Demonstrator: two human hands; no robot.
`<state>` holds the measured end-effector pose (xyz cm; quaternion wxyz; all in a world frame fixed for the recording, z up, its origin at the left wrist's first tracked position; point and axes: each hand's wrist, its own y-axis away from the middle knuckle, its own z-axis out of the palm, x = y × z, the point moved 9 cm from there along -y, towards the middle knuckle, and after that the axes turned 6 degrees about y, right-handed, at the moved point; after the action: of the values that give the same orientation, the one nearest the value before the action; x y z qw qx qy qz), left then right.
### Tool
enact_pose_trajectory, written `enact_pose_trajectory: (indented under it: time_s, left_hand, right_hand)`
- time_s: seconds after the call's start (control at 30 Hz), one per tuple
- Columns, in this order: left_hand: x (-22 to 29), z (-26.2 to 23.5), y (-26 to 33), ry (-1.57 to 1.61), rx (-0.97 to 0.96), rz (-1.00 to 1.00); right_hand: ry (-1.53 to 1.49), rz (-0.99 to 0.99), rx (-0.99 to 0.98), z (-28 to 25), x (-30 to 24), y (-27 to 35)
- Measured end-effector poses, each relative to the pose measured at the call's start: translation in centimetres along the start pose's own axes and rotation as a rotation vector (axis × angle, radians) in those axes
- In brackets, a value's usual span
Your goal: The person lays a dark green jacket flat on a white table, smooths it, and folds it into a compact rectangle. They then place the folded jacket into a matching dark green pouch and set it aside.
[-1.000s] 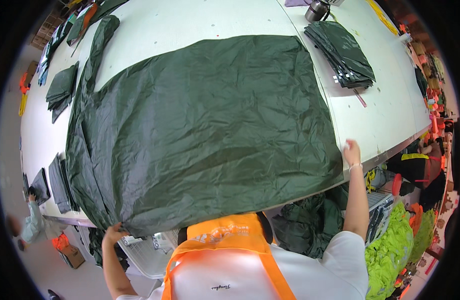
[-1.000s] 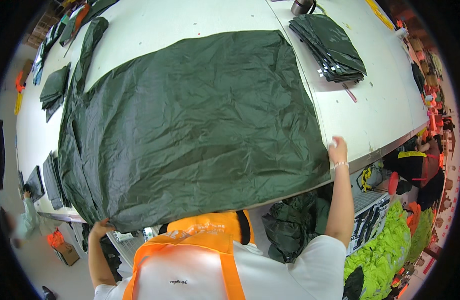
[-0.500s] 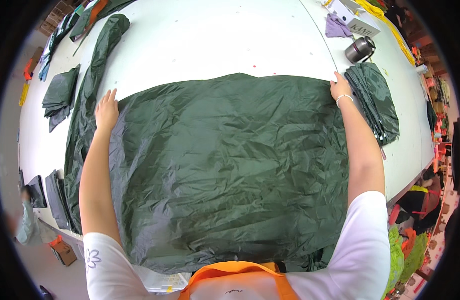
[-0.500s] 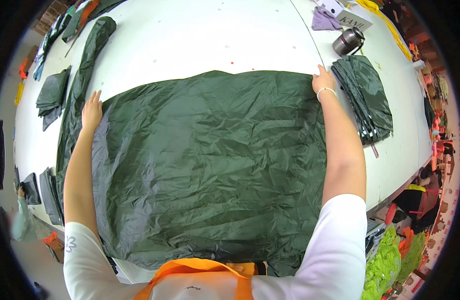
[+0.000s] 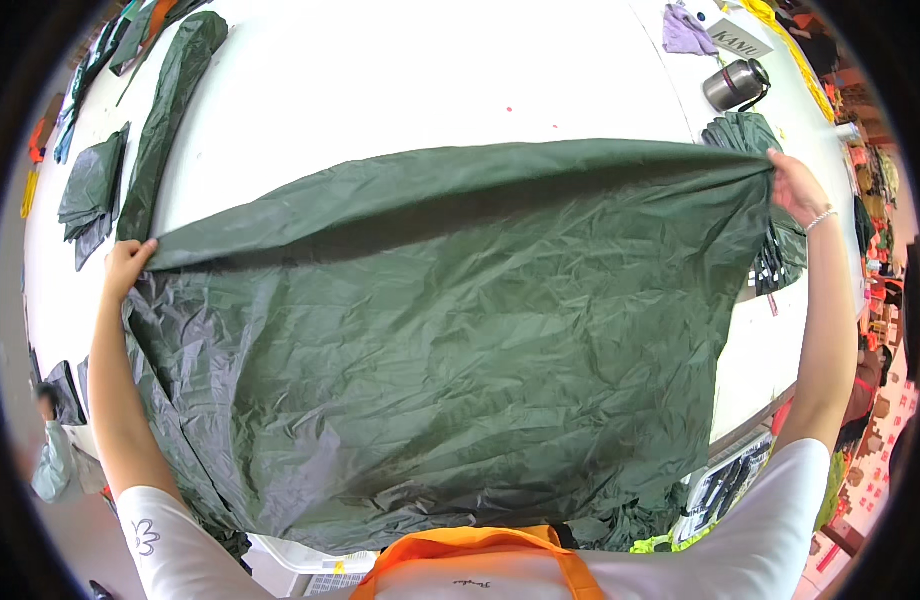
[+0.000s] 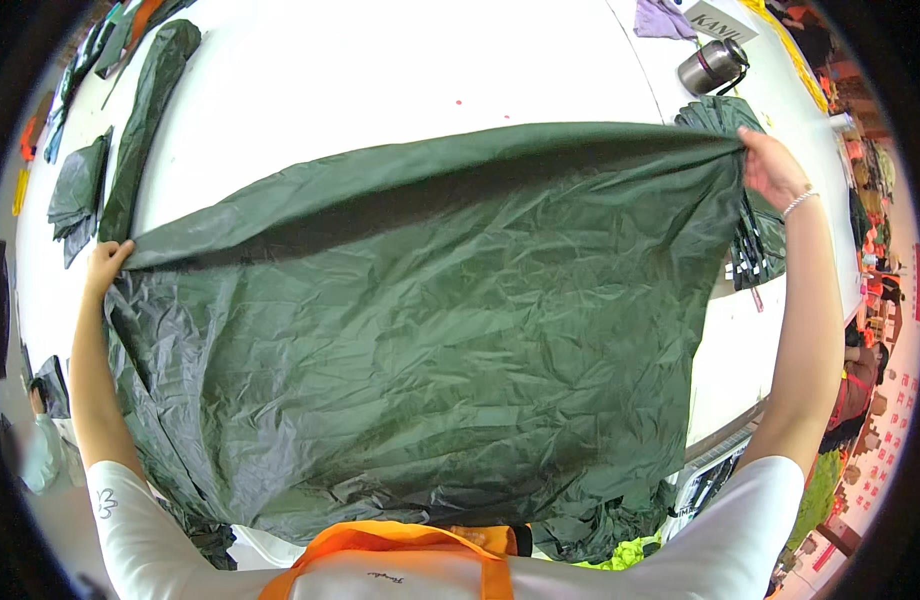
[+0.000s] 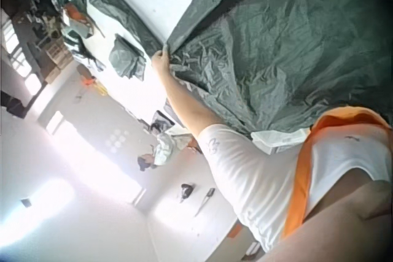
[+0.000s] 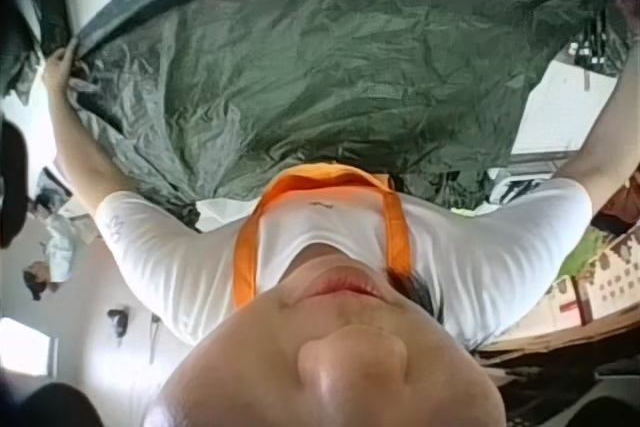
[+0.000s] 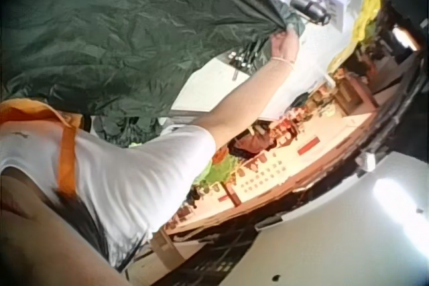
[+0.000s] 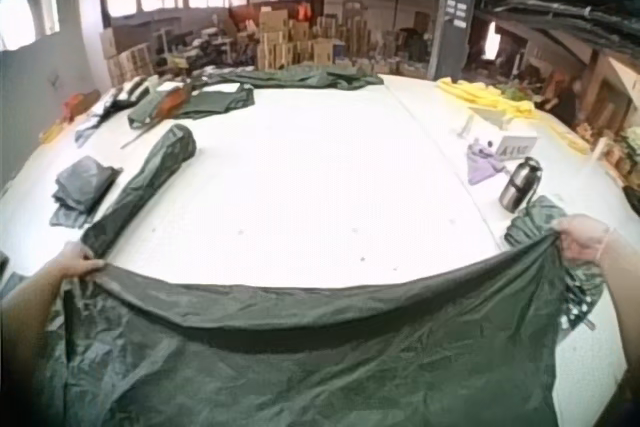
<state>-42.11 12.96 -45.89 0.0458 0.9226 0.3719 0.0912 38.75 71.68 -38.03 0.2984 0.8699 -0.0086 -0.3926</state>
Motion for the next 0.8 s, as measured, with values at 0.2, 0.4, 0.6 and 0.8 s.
enact_pose_trajectory:
  time_s: [0.2,0.4,0.6,0.8]
  left_hand:
    - [2.9,-4.4,0.0,0.074,0.344,-0.058]
    - [4.0,-3.5,0.8,-0.178,0.305,-0.214]
    - [4.8,-2.7,0.2,-0.250,0.282,-0.249]
    - [9.6,-2.8,2.0,-0.134,0.683,0.016]
  right_hand:
    - [-0.392,-0.018,0.193,-2.7,0.2,-2.6]
    - [-0.093,-0.146,-0.261,4.7,-5.4,1.8]
    - [-0.077,-0.212,-0.232,0.9,-4.4,-2.8]
    - [0.287,-0.324,0.648,0.3,-4.7,-4.6]
